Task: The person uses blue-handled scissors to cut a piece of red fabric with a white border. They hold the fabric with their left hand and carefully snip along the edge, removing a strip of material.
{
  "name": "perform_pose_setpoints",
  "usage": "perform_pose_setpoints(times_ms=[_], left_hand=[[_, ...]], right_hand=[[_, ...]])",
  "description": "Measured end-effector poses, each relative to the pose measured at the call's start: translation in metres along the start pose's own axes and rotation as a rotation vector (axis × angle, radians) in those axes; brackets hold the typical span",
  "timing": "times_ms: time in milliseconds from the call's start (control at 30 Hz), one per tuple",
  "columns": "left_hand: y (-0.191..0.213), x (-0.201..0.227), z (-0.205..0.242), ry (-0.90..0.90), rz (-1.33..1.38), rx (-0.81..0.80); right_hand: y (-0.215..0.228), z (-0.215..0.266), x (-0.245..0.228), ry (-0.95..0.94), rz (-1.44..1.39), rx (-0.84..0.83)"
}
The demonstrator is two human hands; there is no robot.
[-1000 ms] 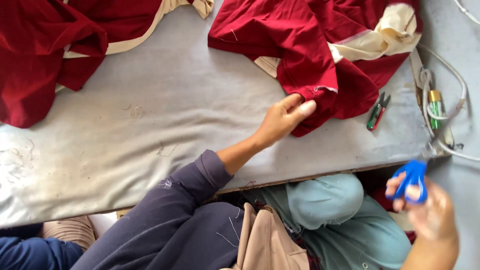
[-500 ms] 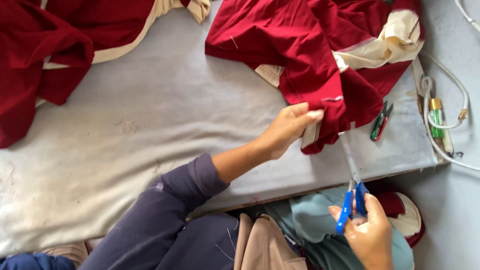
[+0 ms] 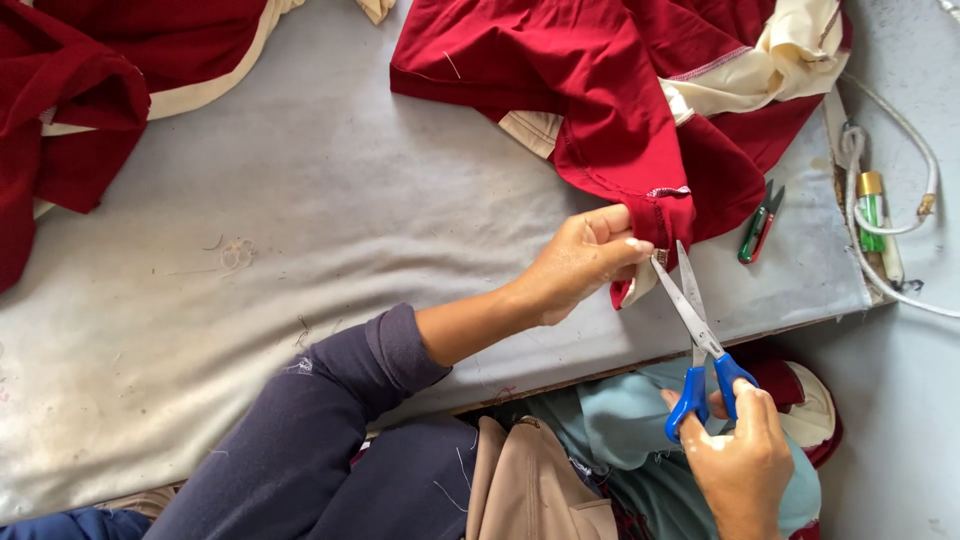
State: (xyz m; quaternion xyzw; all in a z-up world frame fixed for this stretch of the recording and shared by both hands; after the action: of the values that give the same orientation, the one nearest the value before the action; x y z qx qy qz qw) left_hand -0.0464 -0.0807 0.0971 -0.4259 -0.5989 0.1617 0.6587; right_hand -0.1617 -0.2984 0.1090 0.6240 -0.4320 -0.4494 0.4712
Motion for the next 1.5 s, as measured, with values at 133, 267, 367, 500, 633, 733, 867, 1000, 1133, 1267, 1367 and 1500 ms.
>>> perform_pose_setpoints(times_ms=[133, 267, 367, 500, 633, 733, 867, 1000, 1133, 1267, 1367, 1500], left_hand=[[-0.020, 0.009, 0.008, -0.001, 0.032, -0.060], [-0.030, 0.016, 0.014, 0.075, -0.147, -0.042], [-0.033, 0.016, 0.016, 0.074, -0.171, -0.037], [-0.027, 0.010, 0.012, 0.060, -0.120, -0.036], [-0.005, -0.008, 0.005, -0.016, -0.004, 0.062], [-0.008, -0.006, 0.005, -0.023, 0.036, 0.042], [-0.009, -0.009, 0.007, -0.040, 0.061, 0.053], [-0.013, -0.003, 0.008, -0.022, 0.033, 0.058], [-0.012, -0.005, 0.008, -0.025, 0.024, 0.062], [-0.006, -0.009, 0.005, -0.064, 0.014, 0.043], [0.002, -0.007, 0.002, -0.097, 0.016, 0.066], [0.003, -0.005, 0.002, -0.121, 0.042, 0.059]], right_hand=[[0.002, 0.004, 0.006, -0.036, 0.075, 0.013], [0.002, 0.007, 0.013, -0.052, 0.137, 0.013], [0.002, 0.009, 0.018, -0.034, 0.216, 0.032], [0.001, 0.009, 0.022, -0.016, 0.219, 0.058], [-0.002, 0.007, 0.022, -0.045, 0.230, 0.033], [-0.002, 0.000, 0.017, -0.116, 0.220, -0.033], [0.002, -0.013, 0.001, -0.158, 0.161, -0.084], [0.002, -0.020, -0.005, -0.217, 0.123, -0.146], [-0.010, -0.013, 0.010, -0.223, 0.192, -0.150], [-0.010, -0.006, 0.017, -0.186, 0.236, -0.116], [-0.008, -0.006, 0.018, -0.162, 0.239, -0.085], [-0.008, -0.012, 0.013, -0.207, 0.235, -0.150]])
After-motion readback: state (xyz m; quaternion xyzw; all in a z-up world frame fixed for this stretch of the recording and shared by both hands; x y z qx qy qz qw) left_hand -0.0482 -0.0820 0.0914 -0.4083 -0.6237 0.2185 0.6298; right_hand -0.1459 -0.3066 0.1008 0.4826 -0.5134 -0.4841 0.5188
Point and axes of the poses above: each hand's wrist, its own z-axis away from the middle knuckle, its own y-axis out of the back of the hand, x = y × z, the point moved 4 cm from there along -z, towards the middle knuckle, and after that the axes turned 9 degrees about -x, right-handed, at the moved point
